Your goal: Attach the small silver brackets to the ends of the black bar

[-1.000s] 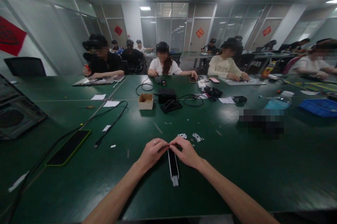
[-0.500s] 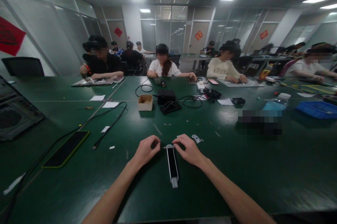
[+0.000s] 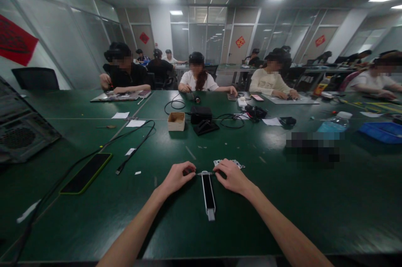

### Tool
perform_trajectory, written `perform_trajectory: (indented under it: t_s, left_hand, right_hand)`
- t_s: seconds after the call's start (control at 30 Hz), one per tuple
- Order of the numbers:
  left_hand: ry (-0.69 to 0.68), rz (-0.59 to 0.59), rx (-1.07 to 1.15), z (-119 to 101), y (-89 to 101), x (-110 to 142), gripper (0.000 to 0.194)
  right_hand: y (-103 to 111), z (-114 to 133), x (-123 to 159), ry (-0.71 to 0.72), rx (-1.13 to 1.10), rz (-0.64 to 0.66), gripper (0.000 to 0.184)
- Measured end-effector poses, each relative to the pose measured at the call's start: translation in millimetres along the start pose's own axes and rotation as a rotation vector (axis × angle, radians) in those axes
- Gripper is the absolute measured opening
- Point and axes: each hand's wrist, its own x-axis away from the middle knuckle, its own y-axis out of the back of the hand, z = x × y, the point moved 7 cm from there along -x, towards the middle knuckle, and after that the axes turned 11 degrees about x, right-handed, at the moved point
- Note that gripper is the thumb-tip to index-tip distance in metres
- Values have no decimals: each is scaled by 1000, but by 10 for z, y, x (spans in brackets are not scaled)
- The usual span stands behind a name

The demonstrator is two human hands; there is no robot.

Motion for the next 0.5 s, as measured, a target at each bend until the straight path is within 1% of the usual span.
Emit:
perform_trajectory:
  t_s: [0.1, 0.2, 0.5]
  left_hand:
    - [-18, 64, 20, -36, -37, 8, 15]
    - [-13, 94, 38, -42, -75, 17, 15]
    - [14, 62, 77, 37, -172, 25, 15]
  right_hand:
    - [-14, -1, 2, 6, -10, -7, 13]
    - [-29, 7, 0, 14, -9, -16, 11]
    - [-80, 17, -5, 19, -31, -24, 9]
